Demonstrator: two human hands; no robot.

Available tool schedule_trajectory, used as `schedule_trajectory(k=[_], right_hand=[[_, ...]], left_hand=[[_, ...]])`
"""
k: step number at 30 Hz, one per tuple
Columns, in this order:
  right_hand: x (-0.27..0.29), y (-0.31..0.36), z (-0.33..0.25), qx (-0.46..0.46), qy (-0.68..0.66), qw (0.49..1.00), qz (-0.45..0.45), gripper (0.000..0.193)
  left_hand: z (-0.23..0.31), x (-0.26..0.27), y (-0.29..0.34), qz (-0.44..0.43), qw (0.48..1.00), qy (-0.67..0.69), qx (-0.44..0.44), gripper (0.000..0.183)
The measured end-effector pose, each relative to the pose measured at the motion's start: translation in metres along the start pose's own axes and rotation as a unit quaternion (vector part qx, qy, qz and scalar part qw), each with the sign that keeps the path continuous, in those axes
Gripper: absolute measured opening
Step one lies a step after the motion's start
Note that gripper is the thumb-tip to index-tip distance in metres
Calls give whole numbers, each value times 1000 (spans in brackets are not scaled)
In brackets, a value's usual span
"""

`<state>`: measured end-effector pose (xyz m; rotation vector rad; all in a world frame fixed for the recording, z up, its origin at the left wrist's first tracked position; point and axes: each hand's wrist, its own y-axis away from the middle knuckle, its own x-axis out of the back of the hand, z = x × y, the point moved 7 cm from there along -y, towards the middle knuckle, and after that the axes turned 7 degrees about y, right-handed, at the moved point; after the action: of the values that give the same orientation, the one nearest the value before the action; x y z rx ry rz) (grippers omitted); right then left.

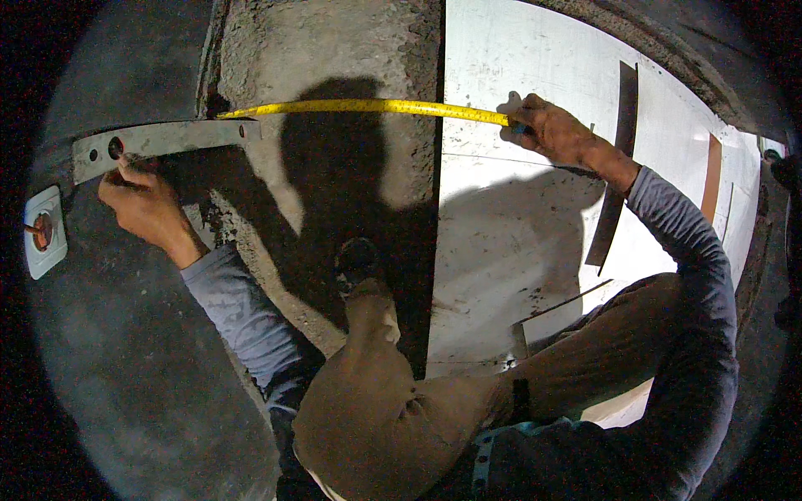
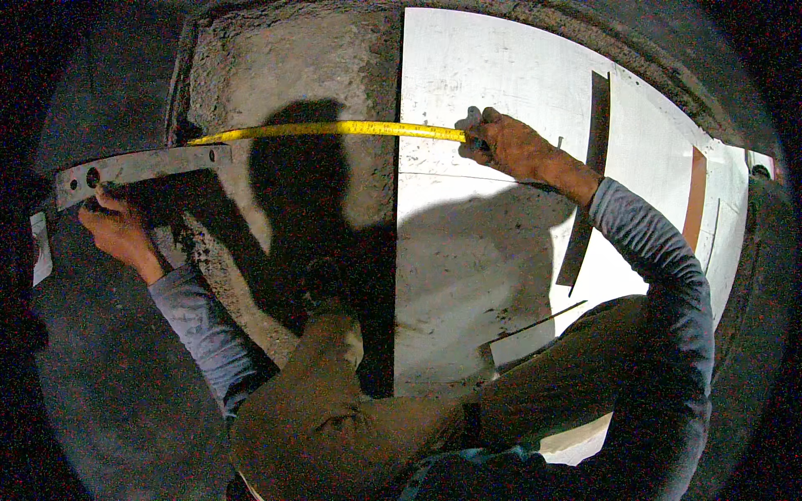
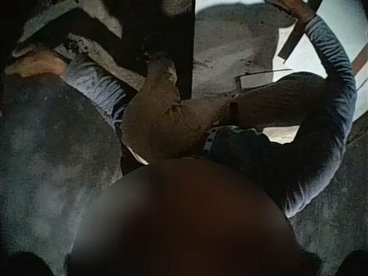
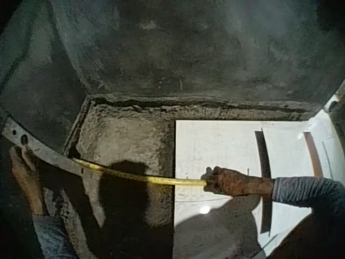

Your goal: The person kneels on the floor and uses a tape measure to measure the dimensions of a white tile and the surrounding floor area. They repeatedly extend and retract the tape measure to check different lengths.

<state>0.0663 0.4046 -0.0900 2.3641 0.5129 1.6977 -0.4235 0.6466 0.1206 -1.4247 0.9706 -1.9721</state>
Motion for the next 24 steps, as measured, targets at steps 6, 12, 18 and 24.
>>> schedule_trajectory(k=[6, 12, 18, 24], right_hand=[[-5, 1, 9, -37, 79, 996, 25, 49], [-3, -1, 10, -15, 50, 996, 67, 47], [0, -1, 10, 8, 37, 997, 63, 48], [0, -4, 5, 34, 22, 998, 51, 49]], left_hand=[[0, -2, 1, 2, 999, -39, -22, 33], [5, 0, 3, -19, 999, 28, 0, 35], [12, 2, 1, -32, 999, 16, 15, 37], [19, 4, 0, -11, 999, 6, -33, 26]])
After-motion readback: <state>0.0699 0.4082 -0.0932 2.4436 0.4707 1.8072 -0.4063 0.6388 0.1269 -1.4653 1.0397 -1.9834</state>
